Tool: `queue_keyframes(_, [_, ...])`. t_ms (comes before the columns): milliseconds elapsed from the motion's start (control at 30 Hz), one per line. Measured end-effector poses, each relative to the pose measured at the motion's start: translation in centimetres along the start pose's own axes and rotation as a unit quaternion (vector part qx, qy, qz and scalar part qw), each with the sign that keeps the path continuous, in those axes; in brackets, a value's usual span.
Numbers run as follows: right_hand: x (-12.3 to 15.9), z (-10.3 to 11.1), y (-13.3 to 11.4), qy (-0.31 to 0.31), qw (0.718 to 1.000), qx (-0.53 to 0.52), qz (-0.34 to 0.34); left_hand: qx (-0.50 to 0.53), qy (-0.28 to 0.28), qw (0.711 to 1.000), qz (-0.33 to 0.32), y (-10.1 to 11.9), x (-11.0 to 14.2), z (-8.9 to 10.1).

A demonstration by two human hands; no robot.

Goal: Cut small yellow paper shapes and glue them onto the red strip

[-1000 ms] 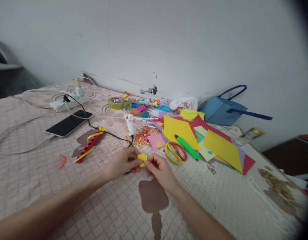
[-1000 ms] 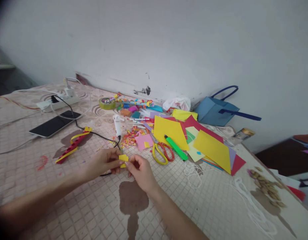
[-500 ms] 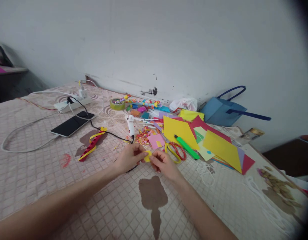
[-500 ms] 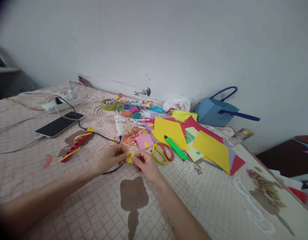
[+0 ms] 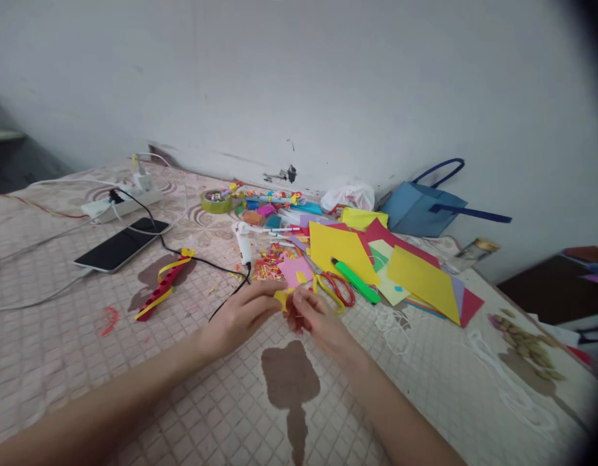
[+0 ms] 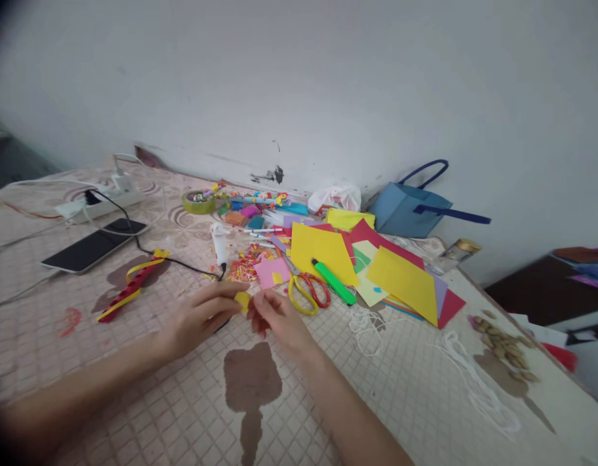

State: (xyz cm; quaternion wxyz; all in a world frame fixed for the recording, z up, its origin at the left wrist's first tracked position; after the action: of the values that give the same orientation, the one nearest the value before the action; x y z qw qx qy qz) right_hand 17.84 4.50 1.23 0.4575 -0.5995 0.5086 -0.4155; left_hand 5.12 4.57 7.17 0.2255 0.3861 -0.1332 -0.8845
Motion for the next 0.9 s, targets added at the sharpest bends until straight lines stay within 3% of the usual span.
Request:
queue_keyframes(100, [0.3,-1.4,1.0,-0.020,0.995,-0.093,-0.023,-0.022,-0.050,0.998,-0.035,0.4,0.7,-1.1])
queue_keyframes(167, [0.3,-1.3,1.1,-0.004,0.995,-0.100,-0.014,-0.024,-0.048,0.998,-0.012,0.0,0.7,-1.3])
queue_keyframes(267, [0.3,-0.6,1.1,0.034,0.996,-0.085,0.007,0.012,0.002,0.995,0.102,-1.7,0.6,-0.8])
queue_keyframes(367, [0.3,0.0,0.9,0.066,0.996,-0.048,0.026,0.072,-0.011,0.978,0.197,-2.8,1.0,-1.3])
queue_keyframes(467, [0.4,-0.1,0.6,0.064,0.997,-0.008,0.039,0.089,-0.062,0.979,0.172,-2.1,0.8,-2.0])
queue_keyframes(600, [0.6,-0.5,0.5,0.046,0.998,0.000,0.043,0.099,-0.067,0.984,0.132,-1.5,0.5,-1.8])
queue_keyframes(767, [0.6,-0.3,0.5,0.049,0.998,-0.018,0.045,0.157,-0.056,0.969,0.185,-2.3,0.7,-1.9])
queue_keyframes(900, [0.7,-0.5,0.4,0.039,0.997,0.034,0.049,0.253,-0.055,0.935,0.243,-3.0,1.1,-2.6])
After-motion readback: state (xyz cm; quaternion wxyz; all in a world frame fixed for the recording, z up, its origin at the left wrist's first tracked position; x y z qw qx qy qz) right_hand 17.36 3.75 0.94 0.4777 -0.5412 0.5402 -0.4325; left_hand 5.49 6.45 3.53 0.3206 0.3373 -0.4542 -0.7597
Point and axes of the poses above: each hand's wrist, its own x-axis away from the middle knuckle, its own z-axis out of the back of the hand, y = z × x, the point moved 8 cm from there along -x, towards the middle knuckle, and after that the axes turned 12 degrees about -x, right-handed, at the moved point
